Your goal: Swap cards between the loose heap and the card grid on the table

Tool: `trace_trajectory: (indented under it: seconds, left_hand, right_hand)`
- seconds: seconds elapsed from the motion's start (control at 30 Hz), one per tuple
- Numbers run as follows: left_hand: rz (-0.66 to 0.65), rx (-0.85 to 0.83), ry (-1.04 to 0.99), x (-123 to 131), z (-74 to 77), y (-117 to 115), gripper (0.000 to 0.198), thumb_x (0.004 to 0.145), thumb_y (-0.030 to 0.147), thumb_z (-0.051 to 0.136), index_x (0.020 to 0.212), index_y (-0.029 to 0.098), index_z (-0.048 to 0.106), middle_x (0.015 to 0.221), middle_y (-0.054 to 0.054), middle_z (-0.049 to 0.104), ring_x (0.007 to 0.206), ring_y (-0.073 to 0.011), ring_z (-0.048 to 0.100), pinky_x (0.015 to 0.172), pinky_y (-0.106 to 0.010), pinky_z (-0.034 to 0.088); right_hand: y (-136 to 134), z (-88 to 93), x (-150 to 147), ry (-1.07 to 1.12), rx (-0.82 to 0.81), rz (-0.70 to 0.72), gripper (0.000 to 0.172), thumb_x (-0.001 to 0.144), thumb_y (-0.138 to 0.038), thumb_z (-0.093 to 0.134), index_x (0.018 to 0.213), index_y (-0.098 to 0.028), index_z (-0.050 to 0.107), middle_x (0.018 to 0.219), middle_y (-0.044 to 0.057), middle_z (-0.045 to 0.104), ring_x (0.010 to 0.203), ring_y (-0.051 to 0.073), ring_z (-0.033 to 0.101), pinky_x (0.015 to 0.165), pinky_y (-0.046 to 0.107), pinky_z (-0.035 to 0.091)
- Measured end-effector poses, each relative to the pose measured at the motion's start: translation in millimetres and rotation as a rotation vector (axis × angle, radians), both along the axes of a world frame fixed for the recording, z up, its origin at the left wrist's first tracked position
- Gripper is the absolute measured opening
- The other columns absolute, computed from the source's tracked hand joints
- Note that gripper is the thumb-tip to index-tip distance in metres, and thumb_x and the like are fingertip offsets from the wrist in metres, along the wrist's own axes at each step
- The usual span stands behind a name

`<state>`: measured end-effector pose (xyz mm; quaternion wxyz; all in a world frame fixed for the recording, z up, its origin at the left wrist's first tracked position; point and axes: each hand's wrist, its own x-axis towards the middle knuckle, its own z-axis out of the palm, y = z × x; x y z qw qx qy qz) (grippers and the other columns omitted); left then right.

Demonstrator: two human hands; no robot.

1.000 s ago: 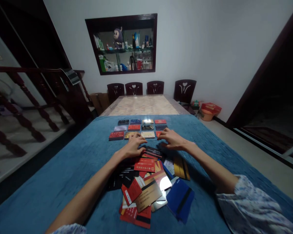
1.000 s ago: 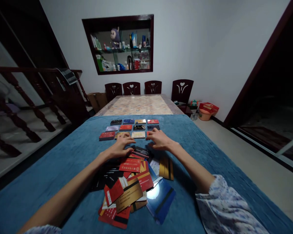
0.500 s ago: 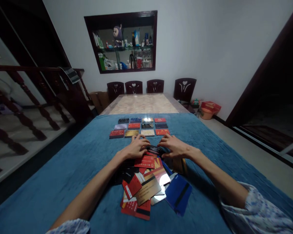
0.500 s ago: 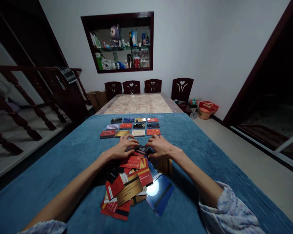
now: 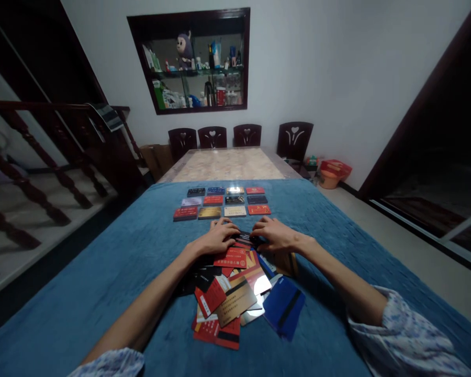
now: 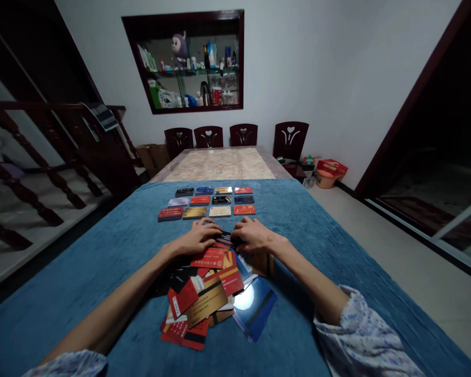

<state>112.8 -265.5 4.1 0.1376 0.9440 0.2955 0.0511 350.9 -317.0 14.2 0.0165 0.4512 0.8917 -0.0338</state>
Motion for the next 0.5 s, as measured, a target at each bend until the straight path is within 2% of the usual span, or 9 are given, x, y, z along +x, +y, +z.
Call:
trace_trajectory:
  seconds: [0.23, 0.5]
  left_hand:
    - [0.015, 0.011, -0.018, 1.1, -1.0, 0.1, 0.033, 0.09, 0.023, 0.053, 0.12, 0.023, 0.067, 0.131, -0.008, 0.062, 0.129, -0.0295, 0.037, 0.111, -0.054, 0.025]
    - [0.064, -0.024, -0.063, -3.1, -0.5, 4.7, 0.03, 0.091, 0.021, 0.054, 0.118, 0.025, 0.068, 0.128, -0.006, 0.065, 0.131, -0.0276, 0.037, 0.112, -0.052, 0.026]
  right_hand:
    - [3.5, -5.2, 1.2, 0.006, 0.061, 0.057, 0.035, 0.083, -0.037, 0.068, 0.116, -0.024, 0.069, 0.114, 0.01, 0.067, 0.107, 0.028, 0.049, 0.082, 0.036, 0.04]
    - [3.1, 0.0, 5.1, 0.14, 0.066, 0.131, 0.027, 0.091, -0.028, 0.057, 0.111, -0.02, 0.071, 0.101, 0.009, 0.072, 0.097, 0.023, 0.055, 0.086, 0.036, 0.043]
